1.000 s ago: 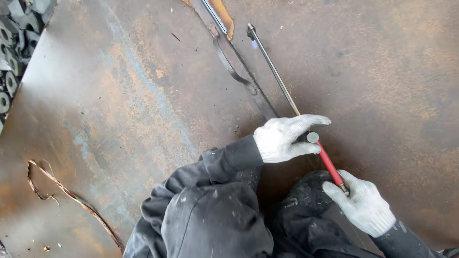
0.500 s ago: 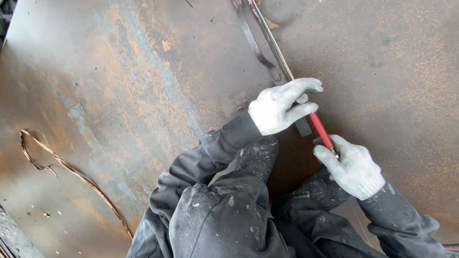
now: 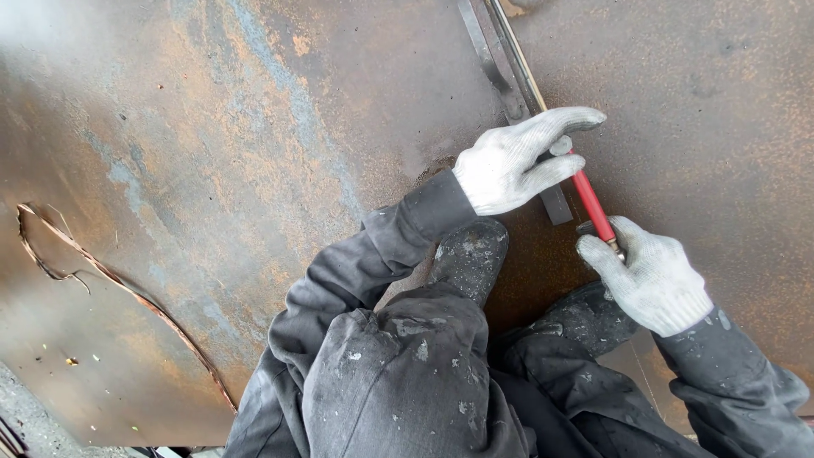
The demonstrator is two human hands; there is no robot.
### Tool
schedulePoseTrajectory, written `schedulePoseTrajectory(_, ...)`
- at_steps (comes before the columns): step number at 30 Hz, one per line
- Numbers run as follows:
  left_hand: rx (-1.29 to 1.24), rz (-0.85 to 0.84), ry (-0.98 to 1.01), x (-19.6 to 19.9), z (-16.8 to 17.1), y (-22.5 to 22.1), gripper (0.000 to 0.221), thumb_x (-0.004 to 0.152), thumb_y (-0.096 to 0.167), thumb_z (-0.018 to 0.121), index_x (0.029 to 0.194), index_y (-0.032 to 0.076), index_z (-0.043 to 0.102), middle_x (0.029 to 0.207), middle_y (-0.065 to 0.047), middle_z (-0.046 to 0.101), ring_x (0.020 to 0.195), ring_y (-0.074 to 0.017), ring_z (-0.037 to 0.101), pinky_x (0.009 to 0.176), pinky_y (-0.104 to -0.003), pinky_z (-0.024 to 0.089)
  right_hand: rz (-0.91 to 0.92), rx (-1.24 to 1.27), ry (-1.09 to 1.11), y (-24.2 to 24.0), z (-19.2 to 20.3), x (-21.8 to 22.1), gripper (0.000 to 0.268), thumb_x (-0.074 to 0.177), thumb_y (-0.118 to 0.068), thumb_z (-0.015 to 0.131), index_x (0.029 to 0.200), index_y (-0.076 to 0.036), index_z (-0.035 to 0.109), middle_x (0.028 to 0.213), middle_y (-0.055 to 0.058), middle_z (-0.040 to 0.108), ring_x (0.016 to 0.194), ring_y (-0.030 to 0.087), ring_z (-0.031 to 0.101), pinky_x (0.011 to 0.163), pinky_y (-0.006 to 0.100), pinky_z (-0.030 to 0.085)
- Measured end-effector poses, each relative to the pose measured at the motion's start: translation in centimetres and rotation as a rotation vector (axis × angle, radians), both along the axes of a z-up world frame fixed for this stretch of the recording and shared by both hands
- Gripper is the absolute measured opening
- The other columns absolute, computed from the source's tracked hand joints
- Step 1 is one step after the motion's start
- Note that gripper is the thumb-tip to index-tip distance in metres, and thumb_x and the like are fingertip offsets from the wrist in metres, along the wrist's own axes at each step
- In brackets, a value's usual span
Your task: Using a gas cutting torch to cut a metal strip from a large industrial metal plate.
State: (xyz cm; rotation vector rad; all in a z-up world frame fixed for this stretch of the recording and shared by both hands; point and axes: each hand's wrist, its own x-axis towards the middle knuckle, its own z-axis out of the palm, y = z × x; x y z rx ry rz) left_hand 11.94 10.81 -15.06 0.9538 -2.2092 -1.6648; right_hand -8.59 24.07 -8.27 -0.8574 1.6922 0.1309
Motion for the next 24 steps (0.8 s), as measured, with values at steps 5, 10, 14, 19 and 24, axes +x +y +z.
schedulePoseTrajectory(5, -0.035, 0.006, 0.088, 0.1, -1.3, -0.1, 0.047, 0.112, 0.042, 0.056, 0.153, 0.022, 0.046, 0.14, -0.009, 0.068, 0.124, -0.0224, 0.074, 0.104, -0.037, 0.064, -0.006, -0.002, 0.011, -0.5, 0.3, -0.1, 0.048, 0.097, -0.051, 0.062, 0.113, -0.006, 0.067, 0.059, 0.012, 0.065, 0.052, 0.022, 0.069, 0.054, 0.038, 0.056)
schedulePoseTrajectory(10, -0.02, -0.001, 0.118, -0.3, -1.7, -0.2, 0.047, 0.112, 0.044, 0.055, 0.153, 0.023, 0.045, 0.144, -0.008, 0.067, 0.127, -0.0225, 0.073, 0.108, -0.035, 0.063, 0.001, 0.025, 0.05, -0.5, 0.5, -0.3, 0.045, 0.099, -0.049, 0.063, 0.113, -0.007, 0.067, 0.059, 0.012, 0.065, 0.053, 0.022, 0.068, 0.053, 0.038, 0.055)
schedulePoseTrajectory(14, -0.027, -0.021, 0.088, -0.3, -1.2, -0.4, 0.048, 0.112, 0.044, 0.054, 0.153, 0.021, 0.045, 0.143, -0.008, 0.067, 0.124, -0.0207, 0.075, 0.108, -0.034, 0.062, 0.014, 0.029, 0.053, -0.7, 0.8, -0.1, 0.043, 0.099, -0.047, 0.064, 0.11, -0.006, 0.069, 0.06, 0.011, 0.065, 0.053, 0.022, 0.068, 0.054, 0.038, 0.055)
schedulePoseTrajectory(19, 0.006, 0.006, 0.138, -0.1, -1.4, 0.0, 0.047, 0.113, 0.042, 0.055, 0.153, 0.02, 0.046, 0.143, -0.007, 0.067, 0.126, -0.0205, 0.074, 0.109, -0.034, 0.063, 0.056, 0.019, 0.061, -0.4, 0.5, -0.1, 0.043, 0.099, -0.047, 0.064, 0.117, -0.008, 0.067, 0.057, 0.014, 0.065, 0.051, 0.025, 0.068, 0.053, 0.04, 0.055)
schedulePoseTrajectory(24, -0.002, 0.002, 0.127, -0.3, -1.9, 0.0, 0.046, 0.112, 0.04, 0.057, 0.152, 0.019, 0.048, 0.143, -0.007, 0.068, 0.125, -0.0204, 0.074, 0.109, -0.035, 0.063, 0.064, 0.011, 0.056, -0.3, 0.4, -0.2, 0.045, 0.099, -0.049, 0.062, 0.115, -0.007, 0.067, 0.056, 0.013, 0.064, 0.05, 0.024, 0.068, 0.053, 0.04, 0.054)
